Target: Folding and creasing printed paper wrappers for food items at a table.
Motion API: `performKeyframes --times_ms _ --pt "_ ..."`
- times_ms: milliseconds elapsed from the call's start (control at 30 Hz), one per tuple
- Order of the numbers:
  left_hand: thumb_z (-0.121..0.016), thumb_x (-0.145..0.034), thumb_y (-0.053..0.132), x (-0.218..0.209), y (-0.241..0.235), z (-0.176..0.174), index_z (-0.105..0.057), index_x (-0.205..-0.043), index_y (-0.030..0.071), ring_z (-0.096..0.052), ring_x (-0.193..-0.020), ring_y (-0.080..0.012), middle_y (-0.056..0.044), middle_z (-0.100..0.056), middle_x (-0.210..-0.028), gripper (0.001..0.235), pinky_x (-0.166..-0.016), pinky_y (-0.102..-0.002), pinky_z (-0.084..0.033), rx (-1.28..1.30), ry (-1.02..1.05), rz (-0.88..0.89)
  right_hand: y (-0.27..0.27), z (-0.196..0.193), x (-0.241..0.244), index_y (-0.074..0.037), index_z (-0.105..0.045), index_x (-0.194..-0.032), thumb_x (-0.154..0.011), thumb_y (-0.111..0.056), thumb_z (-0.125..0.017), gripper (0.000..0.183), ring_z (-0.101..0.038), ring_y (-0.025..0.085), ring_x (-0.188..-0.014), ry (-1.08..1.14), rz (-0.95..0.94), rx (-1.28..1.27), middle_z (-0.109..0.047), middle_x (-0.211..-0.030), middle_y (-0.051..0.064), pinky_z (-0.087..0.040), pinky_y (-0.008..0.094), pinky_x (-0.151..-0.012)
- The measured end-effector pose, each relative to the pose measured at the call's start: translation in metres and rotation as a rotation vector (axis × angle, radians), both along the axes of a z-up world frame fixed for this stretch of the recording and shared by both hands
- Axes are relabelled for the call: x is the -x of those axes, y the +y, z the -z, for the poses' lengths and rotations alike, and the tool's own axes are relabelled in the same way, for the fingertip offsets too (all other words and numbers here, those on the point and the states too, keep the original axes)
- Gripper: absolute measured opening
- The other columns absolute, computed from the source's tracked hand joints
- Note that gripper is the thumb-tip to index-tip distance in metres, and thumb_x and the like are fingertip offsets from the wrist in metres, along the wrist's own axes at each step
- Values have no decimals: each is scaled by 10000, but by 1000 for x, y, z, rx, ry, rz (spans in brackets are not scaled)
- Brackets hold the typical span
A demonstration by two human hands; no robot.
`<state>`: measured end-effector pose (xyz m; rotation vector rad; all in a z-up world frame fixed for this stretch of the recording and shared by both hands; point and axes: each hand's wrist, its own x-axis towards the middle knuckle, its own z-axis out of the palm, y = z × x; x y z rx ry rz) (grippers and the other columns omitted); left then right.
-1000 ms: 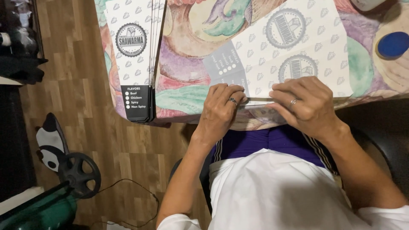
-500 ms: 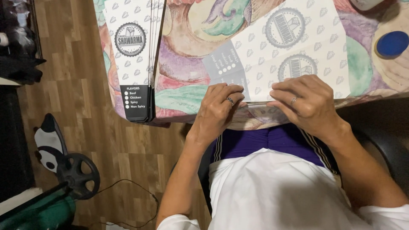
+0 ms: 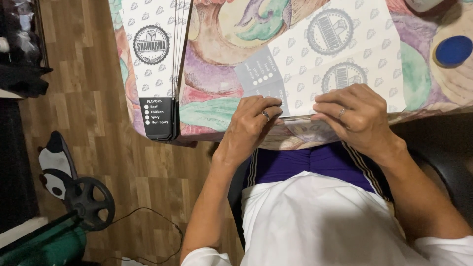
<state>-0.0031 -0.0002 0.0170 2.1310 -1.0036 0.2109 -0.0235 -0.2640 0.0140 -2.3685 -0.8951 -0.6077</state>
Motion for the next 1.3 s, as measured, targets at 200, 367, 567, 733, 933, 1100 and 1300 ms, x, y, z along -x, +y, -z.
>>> performKeyframes --times_ms 200,367,567,733,933,1100,1300 --pt "-748 -965 -46 1 -1 4 -649 -1096 -29 -645 -985 -321 -163 -666 -1187 165 -919 -437 -495 -15 -14 -10 1 1 1 -47 -759 -953 -983 -130 -844 123 -702 260 -860 -28 19 34 -781 -1042 95 -510 378 -729" --pt "-737 -969 -55 2 -1 4 -659 -1085 -49 -622 -985 -320 -170 -666 -1185 140 -900 -429 -494 -28 -47 -19 2 -5 2 -40 -761 -942 -977 -145 -850 142 -713 263 -858 -36 18 50 -781 -1021 110 -522 375 -735" --pt "-714 -984 -45 2 -1 3 -650 -1093 -56 -630 -993 -333 -186 -662 -1193 127 -904 -440 -492 -14 -44 -11 3 -7 3 -86 -778 -934 -968 -114 -830 68 -722 263 -899 -70 23 125 -774 -1040 97 -529 367 -753" --pt "-687 -1022 100 0 -3 4 -610 -1052 -37 -625 -937 -344 -187 -648 -1158 160 -872 -450 -503 13 -96 -5 4 -5 2 -30 -724 -931 -998 -44 -798 101 -707 272 -852 -71 23 90 -769 -1019 118 -507 383 -715" --pt "-659 -1020 -28 3 -4 6 -639 -1082 -56 -625 -982 -349 -196 -669 -1175 72 -888 -448 -490 9 -92 -41 5 -6 2 -55 -716 -912 -1003 -95 -798 128 -666 257 -806 -55 51 108 -766 -1026 82 -494 376 -700" --pt "-677 -999 16 4 -11 16 -670 -1003 -6 -665 -907 -294 -145 -695 -1069 24 -902 -423 -533 22 -154 -130 16 -1 1 -97 -757 -960 -1000 -193 -765 104 -670 259 -836 -65 76 116 -753 -1000 77 -527 381 -759" --pt "-690 -982 56 5 -12 11 -707 -970 17 -692 -849 -263 -108 -716 -992 44 -912 -400 -566 39 -164 -184 39 9 1 -87 -771 -974 -1045 -169 -652 161 -659 265 -849 -66 80 27 -747 -1005 82 -545 388 -790"
